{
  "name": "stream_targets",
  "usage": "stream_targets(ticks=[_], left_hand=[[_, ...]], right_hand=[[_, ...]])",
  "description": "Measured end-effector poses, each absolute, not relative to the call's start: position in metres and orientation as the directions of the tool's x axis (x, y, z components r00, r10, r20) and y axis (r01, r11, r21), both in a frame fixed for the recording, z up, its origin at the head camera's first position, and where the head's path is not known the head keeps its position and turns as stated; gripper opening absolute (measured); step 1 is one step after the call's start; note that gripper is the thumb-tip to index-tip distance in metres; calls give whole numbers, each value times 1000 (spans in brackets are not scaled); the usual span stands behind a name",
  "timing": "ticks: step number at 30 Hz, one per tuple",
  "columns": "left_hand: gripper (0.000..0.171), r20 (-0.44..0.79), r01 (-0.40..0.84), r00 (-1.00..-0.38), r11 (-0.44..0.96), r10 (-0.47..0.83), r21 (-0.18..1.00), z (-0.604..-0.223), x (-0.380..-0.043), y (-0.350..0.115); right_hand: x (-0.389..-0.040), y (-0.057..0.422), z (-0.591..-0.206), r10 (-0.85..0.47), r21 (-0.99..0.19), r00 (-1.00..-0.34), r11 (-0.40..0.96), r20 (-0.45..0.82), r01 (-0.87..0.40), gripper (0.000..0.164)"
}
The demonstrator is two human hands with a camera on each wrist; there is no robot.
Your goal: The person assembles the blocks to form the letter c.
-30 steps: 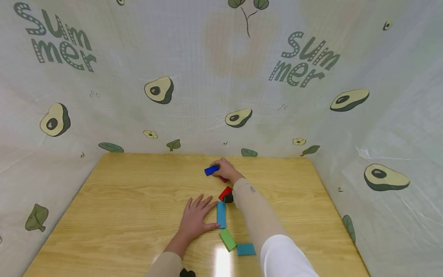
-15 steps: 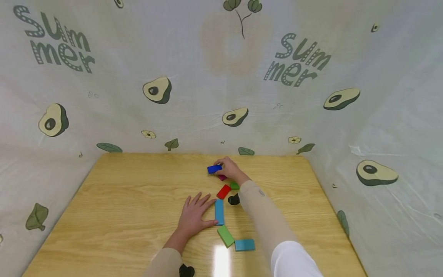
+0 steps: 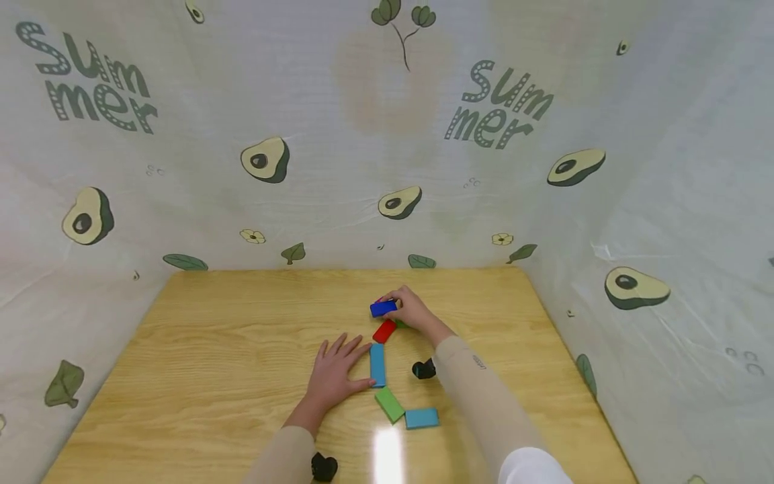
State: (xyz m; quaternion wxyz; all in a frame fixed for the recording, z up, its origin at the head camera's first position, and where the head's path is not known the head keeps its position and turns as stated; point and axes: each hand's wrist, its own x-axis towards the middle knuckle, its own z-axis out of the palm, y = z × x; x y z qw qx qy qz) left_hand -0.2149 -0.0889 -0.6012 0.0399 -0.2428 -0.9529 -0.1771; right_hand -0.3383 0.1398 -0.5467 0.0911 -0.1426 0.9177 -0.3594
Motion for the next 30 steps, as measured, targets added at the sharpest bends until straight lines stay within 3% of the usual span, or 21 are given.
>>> stream_targets(ticks=[8, 30], left_hand=[[84, 112, 450, -892, 840, 438, 304, -605, -221, -87], [80, 141, 471, -882, 825, 450, 314, -597, -215, -87]], right_hand=[[-317, 162, -551, -297, -703, -954, 686, -36, -187, 28], [-238, 214, -541, -280, -727, -956, 637, 91, -256, 32]])
